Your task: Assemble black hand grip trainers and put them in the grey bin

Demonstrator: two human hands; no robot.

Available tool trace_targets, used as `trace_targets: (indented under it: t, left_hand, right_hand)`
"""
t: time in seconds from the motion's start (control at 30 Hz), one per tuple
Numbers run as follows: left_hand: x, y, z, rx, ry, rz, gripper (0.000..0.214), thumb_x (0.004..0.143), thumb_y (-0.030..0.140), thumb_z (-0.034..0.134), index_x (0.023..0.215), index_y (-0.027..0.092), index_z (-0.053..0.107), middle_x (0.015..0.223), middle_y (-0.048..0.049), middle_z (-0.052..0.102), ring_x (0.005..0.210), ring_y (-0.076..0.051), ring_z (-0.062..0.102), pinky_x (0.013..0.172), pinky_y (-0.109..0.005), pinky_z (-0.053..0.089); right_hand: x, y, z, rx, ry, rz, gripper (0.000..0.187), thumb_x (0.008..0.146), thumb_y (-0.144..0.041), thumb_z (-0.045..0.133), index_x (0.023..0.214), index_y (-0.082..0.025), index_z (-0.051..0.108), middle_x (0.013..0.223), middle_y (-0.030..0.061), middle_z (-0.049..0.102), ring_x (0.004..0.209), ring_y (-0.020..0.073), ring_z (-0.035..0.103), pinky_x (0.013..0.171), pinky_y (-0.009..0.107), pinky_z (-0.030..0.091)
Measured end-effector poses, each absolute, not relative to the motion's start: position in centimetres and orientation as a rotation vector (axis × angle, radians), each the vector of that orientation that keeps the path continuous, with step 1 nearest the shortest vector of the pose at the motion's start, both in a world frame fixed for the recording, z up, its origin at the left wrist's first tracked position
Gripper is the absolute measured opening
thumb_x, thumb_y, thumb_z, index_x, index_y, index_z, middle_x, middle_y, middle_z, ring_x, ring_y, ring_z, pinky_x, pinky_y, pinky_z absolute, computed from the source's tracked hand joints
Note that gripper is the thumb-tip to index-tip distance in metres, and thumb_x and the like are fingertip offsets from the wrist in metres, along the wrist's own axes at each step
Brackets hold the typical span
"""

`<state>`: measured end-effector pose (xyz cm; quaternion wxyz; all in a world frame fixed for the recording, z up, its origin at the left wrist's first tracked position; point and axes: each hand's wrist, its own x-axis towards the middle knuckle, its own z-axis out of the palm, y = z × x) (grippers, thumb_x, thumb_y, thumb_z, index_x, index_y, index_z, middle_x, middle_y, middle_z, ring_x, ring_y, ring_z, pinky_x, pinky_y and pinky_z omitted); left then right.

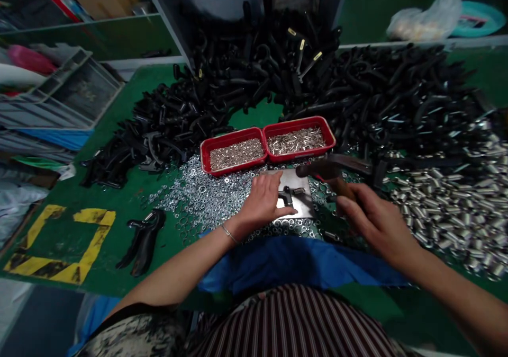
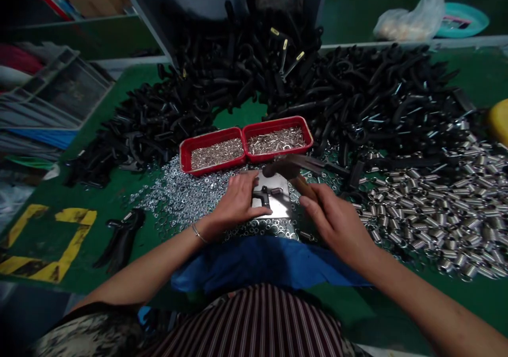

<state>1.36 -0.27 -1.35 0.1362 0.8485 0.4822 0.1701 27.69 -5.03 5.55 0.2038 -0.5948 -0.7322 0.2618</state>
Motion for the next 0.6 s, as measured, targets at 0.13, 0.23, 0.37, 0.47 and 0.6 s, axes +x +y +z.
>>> trace_targets:
  t: [0.13,0.23,0.37,0.47,0.6]
  left_hand:
    - [1.4,-1.0,-1.9,2.309,1.38,0.433,0.099,0.082,0.051,0.077,0.154,0.012,0.022,0.136,-0.0224,0.054,0.128,-0.039,0.05,0.112,-0.055,0.037]
    - [1.5,-0.9,-2.0,2.271,1.362,0.403,0.1,0.081,0.048,0.078,0.155,0.011,0.021,0.138,-0.0234,0.053,0.132,-0.041,0.048,0.112,-0.056,0.037]
    - [1.5,-1.4,-1.6,2.251,1.386,0.403,0.106,0.081,0.05,0.078,0.157,0.009,0.016,0.128,-0.0211,0.059,0.126,-0.041,0.052,0.113,-0.058,0.035]
    - [1.1,-1.6,-0.4,2.232,1.346,0.408,0.112,0.082,0.059,0.074,0.16,0.012,0.01,0.136,-0.0227,0.056,0.128,-0.04,0.051,0.113,-0.059,0.035]
    - [-1.5,1.7,2.3,2.36,1.312,0.538,0.083,0.095,0.053,0.06,0.159,0.021,0.02,0.15,-0.0187,0.047,0.137,-0.034,0.044,0.117,-0.051,0.034]
  right_hand:
    - [26.0,-4.0,5.1,-1.698,-2.307,0.631,0.03,0.101,-0.043,0.04,0.107,-0.019,0.057,0.084,0.012,0.072,0.066,0.0254,0.067,0.059,0.033,0.044]
    - [26.1,-2.7,2.9,-1.735,-2.411,0.848,0.025,0.102,-0.04,0.041,0.102,-0.02,0.056,0.081,0.0104,0.071,0.068,0.0253,0.067,0.061,0.032,0.045]
    - [27.8,-1.8,1.4,-1.735,-2.236,0.888,0.035,0.104,-0.047,0.037,0.103,-0.019,0.058,0.087,0.0108,0.071,0.077,0.0253,0.068,0.068,0.034,0.05]
    - [28.4,-1.7,1.2,-1.706,-2.299,0.401,0.037,0.103,-0.039,0.041,0.119,-0.011,0.059,0.113,0.0218,0.067,0.1,0.0336,0.064,0.086,0.046,0.05]
    - [26.2,-1.0,0.9,-1.3,-2.531,0.169,0.039,0.101,-0.021,0.044,0.136,-0.011,0.055,0.134,0.0206,0.058,0.12,0.0339,0.053,0.1,0.049,0.045]
